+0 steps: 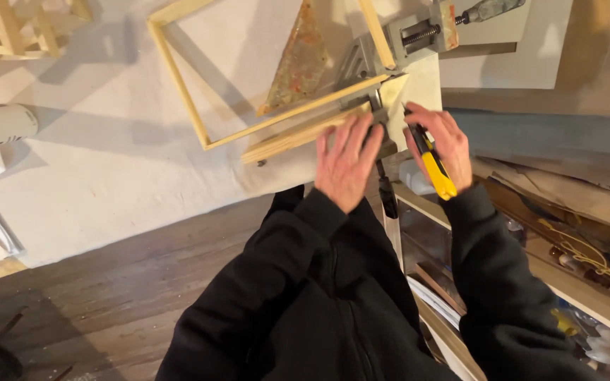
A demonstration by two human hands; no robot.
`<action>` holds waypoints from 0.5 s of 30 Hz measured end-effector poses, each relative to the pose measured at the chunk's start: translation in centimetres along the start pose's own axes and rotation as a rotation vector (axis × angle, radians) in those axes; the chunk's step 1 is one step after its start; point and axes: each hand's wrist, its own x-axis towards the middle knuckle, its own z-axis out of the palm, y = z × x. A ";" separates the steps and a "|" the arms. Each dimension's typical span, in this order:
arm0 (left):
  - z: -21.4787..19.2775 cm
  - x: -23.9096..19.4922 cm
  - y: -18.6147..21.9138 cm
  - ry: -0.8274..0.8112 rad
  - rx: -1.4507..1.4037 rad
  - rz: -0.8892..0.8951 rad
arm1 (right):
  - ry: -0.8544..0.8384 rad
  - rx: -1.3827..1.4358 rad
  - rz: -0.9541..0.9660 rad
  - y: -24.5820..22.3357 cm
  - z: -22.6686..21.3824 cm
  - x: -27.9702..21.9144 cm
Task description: The person applies wood glue from a bottle along the mitered edge of a wooden frame rail, then fits the rail into a picture frame corner. They set the frame in a corner clamping vise, tap the joint with a hammer, and turn the clamp handle to tighten the corner joint.
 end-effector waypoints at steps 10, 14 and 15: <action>3.4 0.9 -2.9 0.045 0.197 -0.041 | -0.118 -0.017 -0.120 4.7 1.1 3.2; 3.4 0.9 -2.8 0.041 0.176 -0.065 | -0.183 0.037 -0.176 4.7 0.3 3.4; 3.4 0.9 -2.8 0.042 0.157 -0.068 | -0.178 0.055 -0.144 4.8 0.3 3.7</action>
